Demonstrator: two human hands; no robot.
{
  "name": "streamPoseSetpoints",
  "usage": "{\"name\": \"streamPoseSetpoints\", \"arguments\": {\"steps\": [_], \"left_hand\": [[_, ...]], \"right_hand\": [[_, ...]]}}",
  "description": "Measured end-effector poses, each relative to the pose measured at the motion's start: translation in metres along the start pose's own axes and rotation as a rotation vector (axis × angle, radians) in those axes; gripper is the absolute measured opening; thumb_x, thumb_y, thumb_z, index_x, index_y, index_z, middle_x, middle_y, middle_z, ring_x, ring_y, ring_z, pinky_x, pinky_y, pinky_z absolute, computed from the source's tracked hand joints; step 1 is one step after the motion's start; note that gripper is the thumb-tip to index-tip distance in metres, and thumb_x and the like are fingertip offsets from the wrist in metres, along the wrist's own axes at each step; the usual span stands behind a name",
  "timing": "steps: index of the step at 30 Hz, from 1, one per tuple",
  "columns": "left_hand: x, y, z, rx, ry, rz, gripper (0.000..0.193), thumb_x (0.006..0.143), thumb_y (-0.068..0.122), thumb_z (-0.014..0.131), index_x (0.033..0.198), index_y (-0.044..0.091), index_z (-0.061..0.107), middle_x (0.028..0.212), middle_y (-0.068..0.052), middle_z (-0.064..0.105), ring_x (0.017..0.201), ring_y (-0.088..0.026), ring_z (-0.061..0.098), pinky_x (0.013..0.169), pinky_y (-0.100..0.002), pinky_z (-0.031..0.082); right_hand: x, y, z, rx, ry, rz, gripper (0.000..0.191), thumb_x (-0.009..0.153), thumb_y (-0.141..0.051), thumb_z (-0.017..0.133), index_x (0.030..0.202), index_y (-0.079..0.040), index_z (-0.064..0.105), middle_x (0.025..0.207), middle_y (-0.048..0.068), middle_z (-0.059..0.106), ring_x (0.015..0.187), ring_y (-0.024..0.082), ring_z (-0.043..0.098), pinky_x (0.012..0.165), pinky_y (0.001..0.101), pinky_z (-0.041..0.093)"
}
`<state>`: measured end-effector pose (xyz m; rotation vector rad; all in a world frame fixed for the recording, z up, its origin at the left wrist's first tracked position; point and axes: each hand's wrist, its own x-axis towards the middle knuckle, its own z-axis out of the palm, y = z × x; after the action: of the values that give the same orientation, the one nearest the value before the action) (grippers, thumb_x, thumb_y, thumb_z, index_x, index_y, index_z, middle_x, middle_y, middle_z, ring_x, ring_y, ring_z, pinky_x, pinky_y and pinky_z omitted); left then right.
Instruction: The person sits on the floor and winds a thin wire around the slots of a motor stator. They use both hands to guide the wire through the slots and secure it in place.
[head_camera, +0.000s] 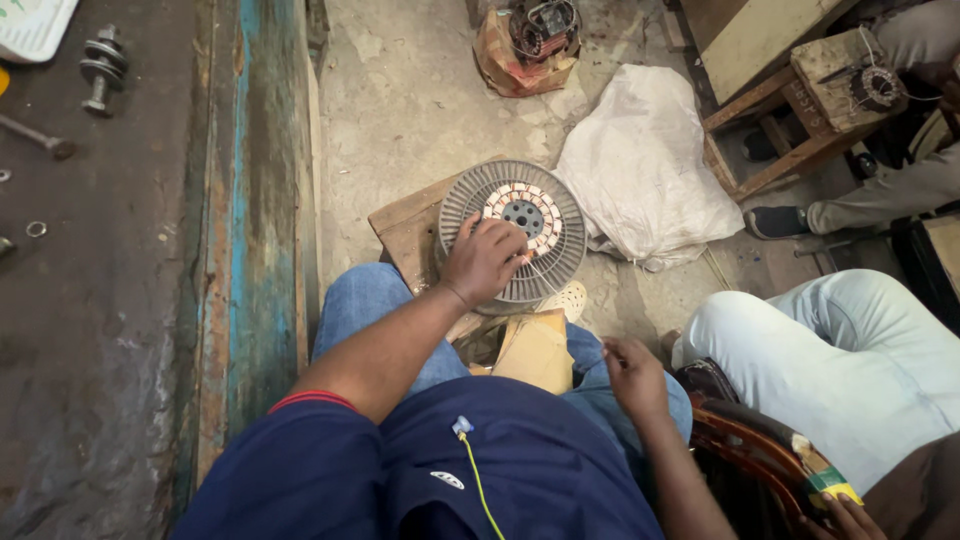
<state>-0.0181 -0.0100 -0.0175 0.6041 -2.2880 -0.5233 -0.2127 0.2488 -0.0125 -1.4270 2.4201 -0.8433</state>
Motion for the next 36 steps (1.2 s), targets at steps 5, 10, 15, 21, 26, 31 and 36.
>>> {"name": "streamPoseSetpoints", "arguments": {"steps": [5, 10, 15, 21, 26, 31, 36], "left_hand": [[-0.001, 0.002, -0.003, -0.011, -0.006, 0.001, 0.014, 0.093, 0.031, 0.071, 0.099, 0.018, 0.068, 0.119, 0.002, 0.066, 0.123, -0.022, 0.057, 0.117, -0.056, 0.028], [-0.002, 0.002, -0.005, -0.033, 0.005, 0.011, 0.013, 0.092, 0.029, 0.072, 0.093, 0.017, 0.066, 0.119, 0.003, 0.067, 0.123, -0.021, 0.058, 0.118, -0.057, 0.028], [-0.003, 0.002, -0.008, -0.062, -0.029, -0.014, 0.014, 0.091, 0.027, 0.072, 0.090, 0.016, 0.064, 0.117, 0.004, 0.067, 0.122, -0.021, 0.058, 0.117, -0.057, 0.028], [-0.003, 0.004, -0.012, -0.056, -0.043, -0.004, 0.014, 0.092, 0.027, 0.071, 0.092, 0.016, 0.064, 0.118, 0.003, 0.067, 0.123, -0.021, 0.058, 0.118, -0.056, 0.028], [-0.002, 0.005, -0.012, -0.044, -0.062, -0.022, 0.014, 0.092, 0.029, 0.072, 0.090, 0.016, 0.065, 0.117, 0.003, 0.067, 0.123, -0.021, 0.058, 0.118, -0.056, 0.027], [-0.003, 0.005, -0.013, -0.066, -0.039, -0.008, 0.012, 0.093, 0.027, 0.071, 0.091, 0.016, 0.068, 0.116, 0.003, 0.068, 0.122, -0.020, 0.059, 0.117, -0.055, 0.028], [-0.002, 0.005, -0.012, -0.062, -0.036, -0.004, 0.013, 0.093, 0.027, 0.071, 0.090, 0.016, 0.068, 0.116, 0.003, 0.067, 0.123, -0.020, 0.059, 0.118, -0.055, 0.028]], "right_hand": [[0.035, 0.004, -0.010, -0.379, 0.076, -0.045, 0.015, 0.093, -0.017, 0.070, 0.105, -0.016, 0.079, 0.101, 0.011, 0.077, 0.086, 0.032, 0.073, 0.089, 0.0494, 0.052], [0.068, -0.009, -0.020, -0.277, 0.128, 0.030, 0.014, 0.099, -0.018, 0.069, 0.109, -0.013, 0.077, 0.104, 0.015, 0.075, 0.092, 0.033, 0.073, 0.080, 0.0428, 0.057], [0.086, -0.031, -0.016, 0.211, 0.291, 0.102, 0.016, 0.098, -0.011, 0.073, 0.113, -0.004, 0.074, 0.101, 0.011, 0.078, 0.086, 0.016, 0.073, 0.080, 0.0299, 0.056], [0.102, -0.053, -0.005, 0.726, 0.272, -0.139, 0.012, 0.104, 0.003, 0.065, 0.116, 0.003, 0.064, 0.112, 0.011, 0.075, 0.101, 0.014, 0.071, 0.087, 0.0258, 0.057], [0.105, -0.071, -0.005, 0.814, 0.291, -0.240, 0.015, 0.104, 0.001, 0.066, 0.118, 0.003, 0.060, 0.116, 0.014, 0.073, 0.105, 0.015, 0.071, 0.090, 0.0271, 0.058], [0.103, -0.080, -0.013, 0.864, 0.298, -0.232, 0.016, 0.104, 0.000, 0.067, 0.117, 0.003, 0.060, 0.118, 0.014, 0.073, 0.105, 0.013, 0.070, 0.094, 0.0264, 0.057], [0.101, -0.080, -0.018, 0.793, 0.281, -0.250, 0.016, 0.104, 0.000, 0.067, 0.118, 0.004, 0.061, 0.117, 0.013, 0.073, 0.105, 0.012, 0.069, 0.095, 0.0250, 0.056]]}}
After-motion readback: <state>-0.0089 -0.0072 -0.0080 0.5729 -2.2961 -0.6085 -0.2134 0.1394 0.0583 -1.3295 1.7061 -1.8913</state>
